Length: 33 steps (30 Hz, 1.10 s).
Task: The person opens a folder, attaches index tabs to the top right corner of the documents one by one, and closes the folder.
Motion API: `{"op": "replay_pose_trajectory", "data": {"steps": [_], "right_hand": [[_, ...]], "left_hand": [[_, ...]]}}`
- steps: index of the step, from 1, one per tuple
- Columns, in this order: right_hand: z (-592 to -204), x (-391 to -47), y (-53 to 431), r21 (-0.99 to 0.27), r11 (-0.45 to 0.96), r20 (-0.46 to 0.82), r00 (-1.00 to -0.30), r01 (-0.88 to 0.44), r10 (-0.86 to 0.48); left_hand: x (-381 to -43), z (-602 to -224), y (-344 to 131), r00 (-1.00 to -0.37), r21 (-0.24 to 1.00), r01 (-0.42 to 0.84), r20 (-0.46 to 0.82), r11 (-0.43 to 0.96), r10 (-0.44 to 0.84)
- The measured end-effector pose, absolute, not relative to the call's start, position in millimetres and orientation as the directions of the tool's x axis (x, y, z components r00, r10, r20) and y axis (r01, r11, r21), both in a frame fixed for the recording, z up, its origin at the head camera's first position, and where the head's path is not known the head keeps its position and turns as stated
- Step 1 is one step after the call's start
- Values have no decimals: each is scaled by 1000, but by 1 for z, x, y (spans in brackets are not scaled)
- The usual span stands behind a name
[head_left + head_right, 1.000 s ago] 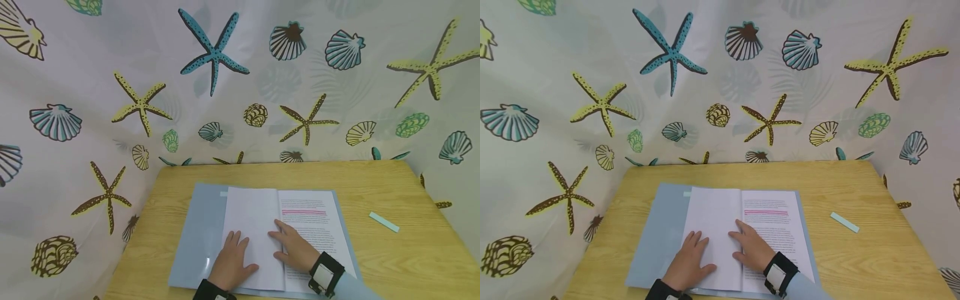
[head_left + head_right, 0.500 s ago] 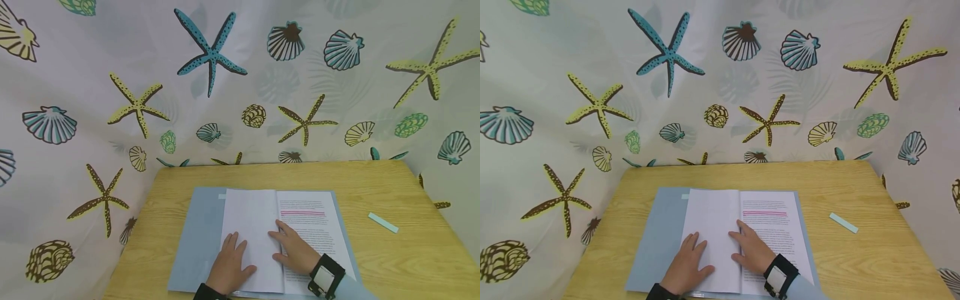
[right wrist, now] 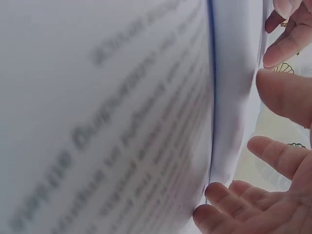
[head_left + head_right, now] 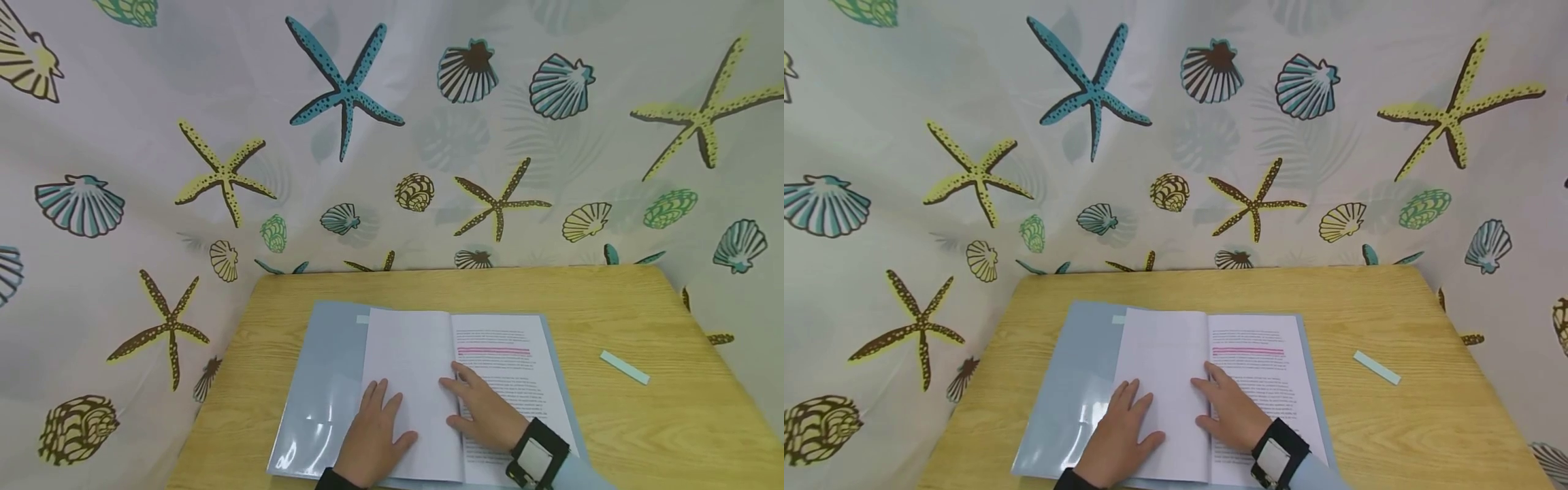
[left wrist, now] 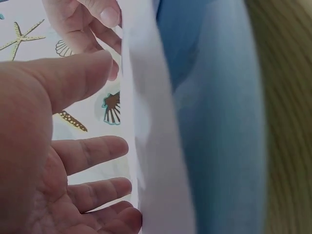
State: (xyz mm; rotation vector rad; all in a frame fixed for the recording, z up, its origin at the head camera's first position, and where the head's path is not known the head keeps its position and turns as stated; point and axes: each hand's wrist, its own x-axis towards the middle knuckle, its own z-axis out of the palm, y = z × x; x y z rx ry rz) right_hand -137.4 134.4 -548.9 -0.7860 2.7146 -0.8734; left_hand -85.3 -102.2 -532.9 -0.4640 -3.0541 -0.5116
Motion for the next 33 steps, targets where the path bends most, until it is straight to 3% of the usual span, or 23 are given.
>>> {"op": "replay_pose_trajectory", "data": {"steps": [10, 22, 28, 33], "right_hand": [[-530, -141, 171, -576, 724, 43, -898, -380, -437], [-528, -158, 309, -490, 861, 55, -991, -135, -124], [-541, -164, 366, -399, 913, 81, -995, -82, -54], [-551, -169, 389, -334, 942, -2, -999, -31, -34]], "left_hand": [[-85, -522, -99, -949, 312, 315, 85, 897, 304], [-83, -512, -89, -952, 337, 296, 31, 894, 304], [-80, -508, -87, -947, 357, 312, 49, 880, 316], [-80, -503, -85, -945, 376, 322, 75, 869, 318]]}}
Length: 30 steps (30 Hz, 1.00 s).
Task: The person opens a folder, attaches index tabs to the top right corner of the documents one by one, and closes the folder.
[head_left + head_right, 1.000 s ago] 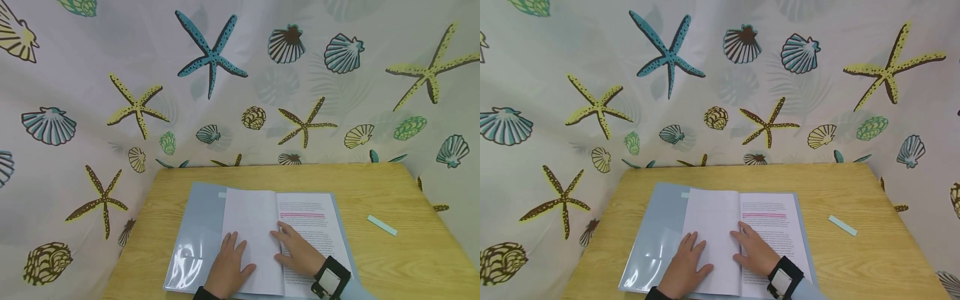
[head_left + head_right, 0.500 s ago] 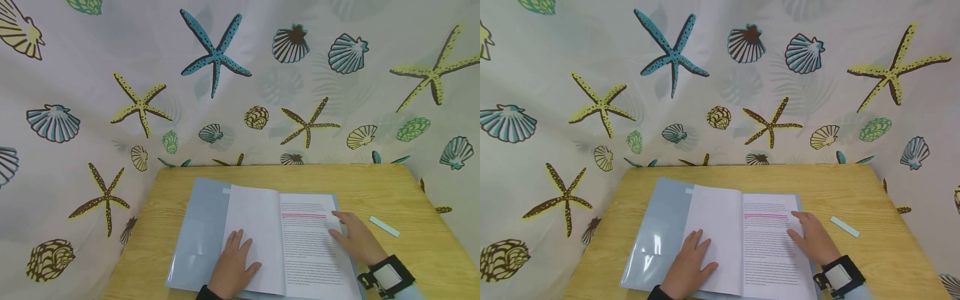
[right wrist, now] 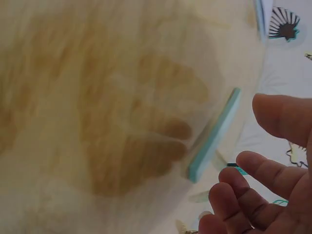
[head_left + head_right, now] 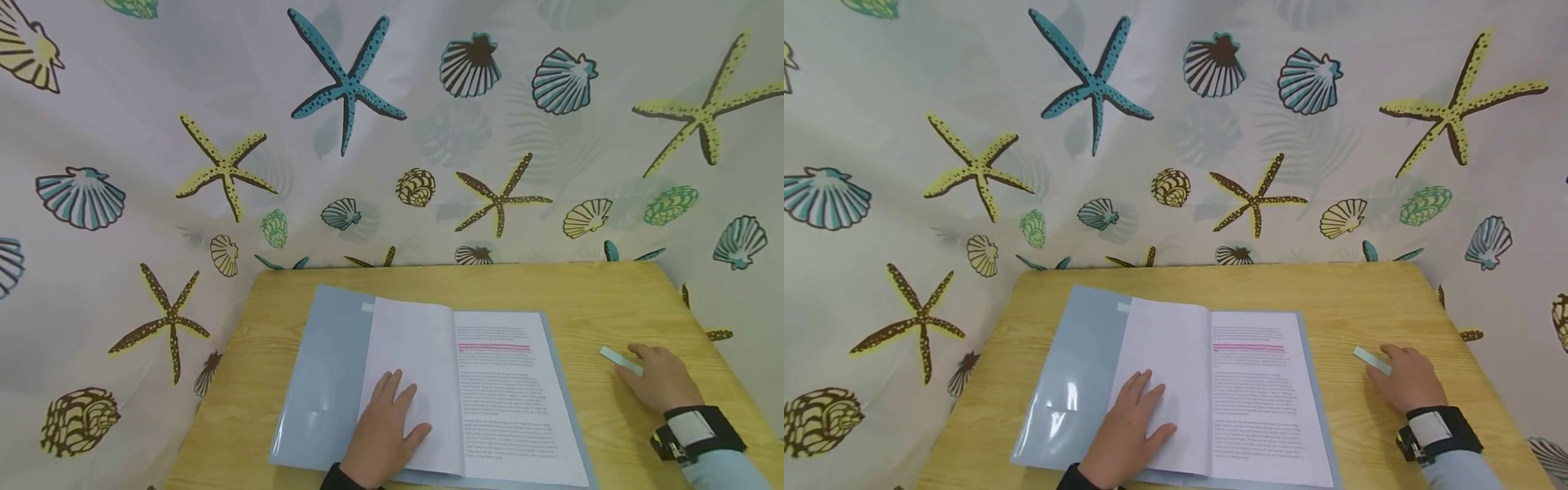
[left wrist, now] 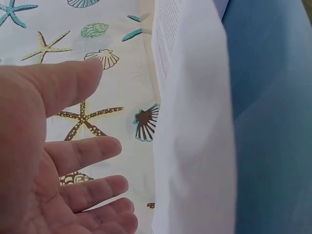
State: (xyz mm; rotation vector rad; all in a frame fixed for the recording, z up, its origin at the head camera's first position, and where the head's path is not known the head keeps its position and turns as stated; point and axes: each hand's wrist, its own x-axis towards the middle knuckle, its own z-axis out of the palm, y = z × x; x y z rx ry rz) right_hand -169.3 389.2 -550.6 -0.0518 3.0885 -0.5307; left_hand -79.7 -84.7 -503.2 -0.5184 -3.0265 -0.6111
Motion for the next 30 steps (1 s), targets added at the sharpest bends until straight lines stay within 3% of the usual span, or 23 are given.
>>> {"op": "replay_pose_trajectory", "data": {"steps": [7, 14, 21, 30], "right_hand": [[-556, -173, 397, -292, 956, -71, -997, 10, -11], [-550, -175, 395, -287, 957, -98, -995, 50, 23], [-551, -175, 394, -339, 940, -81, -997, 41, 15], [-552, -174, 384, -401, 916, -72, -997, 19, -11]], "left_hand": [[-81, -494, -86, -928, 335, 371, 118, 866, 352], [-91, -476, -97, -897, 201, 440, 155, 875, 415], [-101, -452, -110, -856, 88, 501, 200, 861, 477], [-109, -433, -107, -818, 63, 557, 213, 828, 534]]}}
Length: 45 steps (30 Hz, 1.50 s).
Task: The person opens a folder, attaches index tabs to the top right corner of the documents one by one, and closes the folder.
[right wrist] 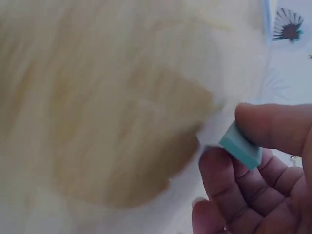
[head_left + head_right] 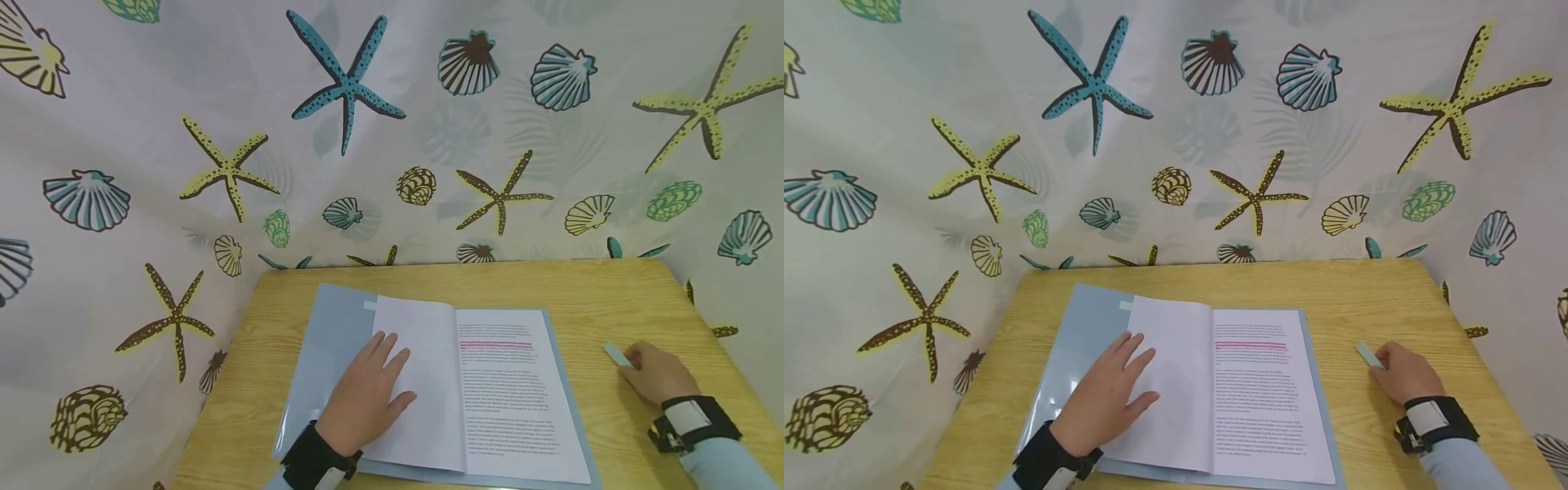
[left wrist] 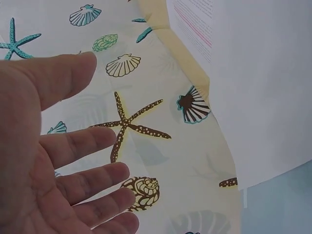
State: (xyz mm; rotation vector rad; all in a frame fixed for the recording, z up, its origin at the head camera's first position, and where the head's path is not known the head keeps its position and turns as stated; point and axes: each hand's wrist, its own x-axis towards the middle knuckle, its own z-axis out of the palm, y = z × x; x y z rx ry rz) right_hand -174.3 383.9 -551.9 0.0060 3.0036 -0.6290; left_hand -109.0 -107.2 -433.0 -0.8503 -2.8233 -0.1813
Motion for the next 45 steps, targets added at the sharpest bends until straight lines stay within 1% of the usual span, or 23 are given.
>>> {"op": "replay_pose_trajectory", "data": {"steps": [4, 8, 14, 17, 21, 26, 29, 34, 39, 45], "right_hand": [[-544, -173, 370, -461, 887, -38, -997, -39, -64], [-531, -170, 347, -534, 842, -37, -993, -76, -113], [-517, -161, 301, -608, 783, -8, -985, -130, -170], [-513, -156, 277, -641, 749, 20, -979, -168, -203], [-508, -149, 250, -687, 696, 36, -966, -209, -255], [-504, -141, 225, -752, 605, 45, -937, -260, -348], [-503, -137, 215, -789, 548, 47, -916, -278, -398], [-500, -131, 201, -844, 459, 48, -892, -277, -450], [-495, -129, 190, -881, 387, 52, -869, -272, -493], [-497, -128, 186, -883, 396, 28, -870, -252, -492]], "left_hand": [[-113, -430, -102, -794, 71, 592, 222, 803, 566], [-117, -430, -97, -770, 72, 622, 236, 779, 593], [-121, -432, -81, -690, 69, 695, 339, 715, 639], [-122, -436, -70, -667, 86, 716, 376, 692, 644], [-121, -446, -58, -673, 113, 714, 380, 691, 634], [-118, -458, -48, -715, 147, 681, 346, 717, 608], [-117, -464, -42, -728, 167, 671, 333, 722, 599], [-116, -472, -35, -730, 191, 674, 320, 713, 604], [-115, -478, -33, -731, 186, 674, 306, 715, 610], [-115, -481, -32, -715, 169, 687, 331, 707, 616]]}}
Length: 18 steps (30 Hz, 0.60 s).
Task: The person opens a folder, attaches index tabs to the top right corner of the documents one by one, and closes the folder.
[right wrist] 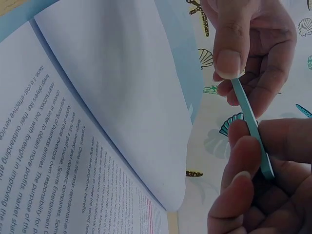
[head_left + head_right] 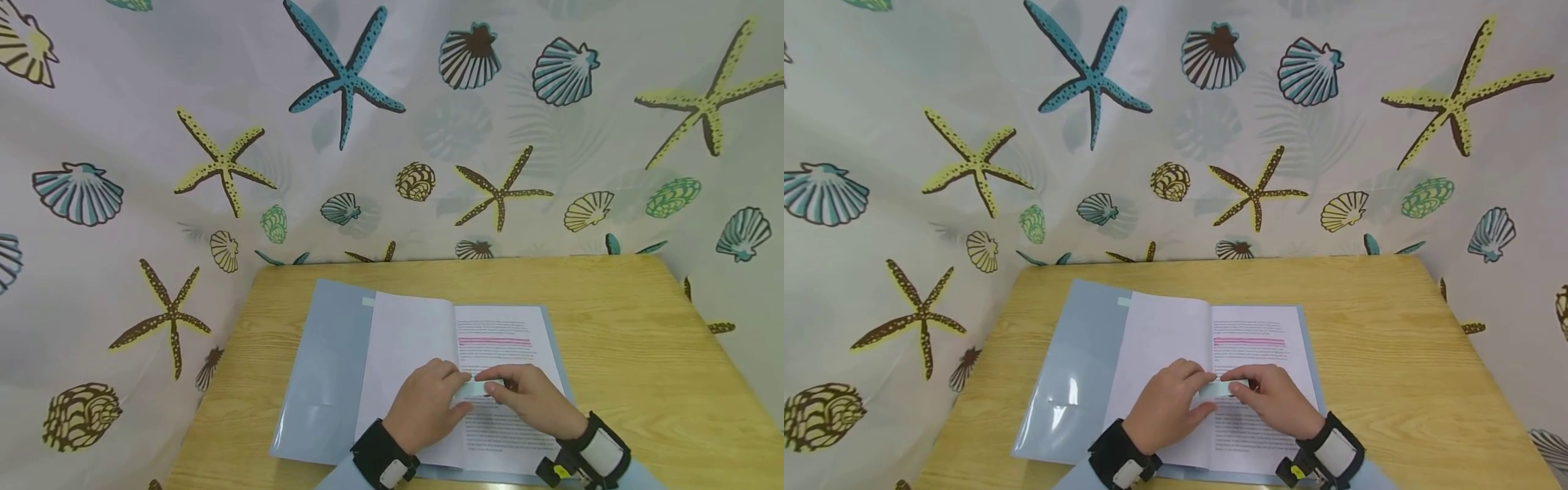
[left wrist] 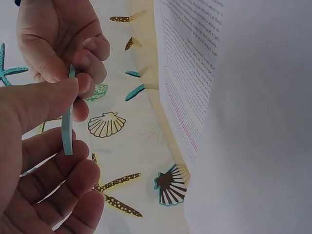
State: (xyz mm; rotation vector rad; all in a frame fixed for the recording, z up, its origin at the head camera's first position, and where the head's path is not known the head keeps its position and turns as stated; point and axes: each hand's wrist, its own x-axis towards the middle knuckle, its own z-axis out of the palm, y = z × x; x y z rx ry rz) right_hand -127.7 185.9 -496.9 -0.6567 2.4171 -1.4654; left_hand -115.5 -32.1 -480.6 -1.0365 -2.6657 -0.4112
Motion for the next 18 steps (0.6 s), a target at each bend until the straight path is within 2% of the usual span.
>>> {"op": "replay_pose_trajectory", "data": {"steps": [8, 18], "right_hand": [[-499, -127, 186, -884, 406, 12, -878, -234, -479], [-494, -129, 191, -923, 367, -46, -912, -118, -408]], "left_hand": [[-117, -483, -32, -716, 176, 684, 353, 708, 603], [-117, -483, -32, -707, 171, 684, 395, 709, 586]]}}
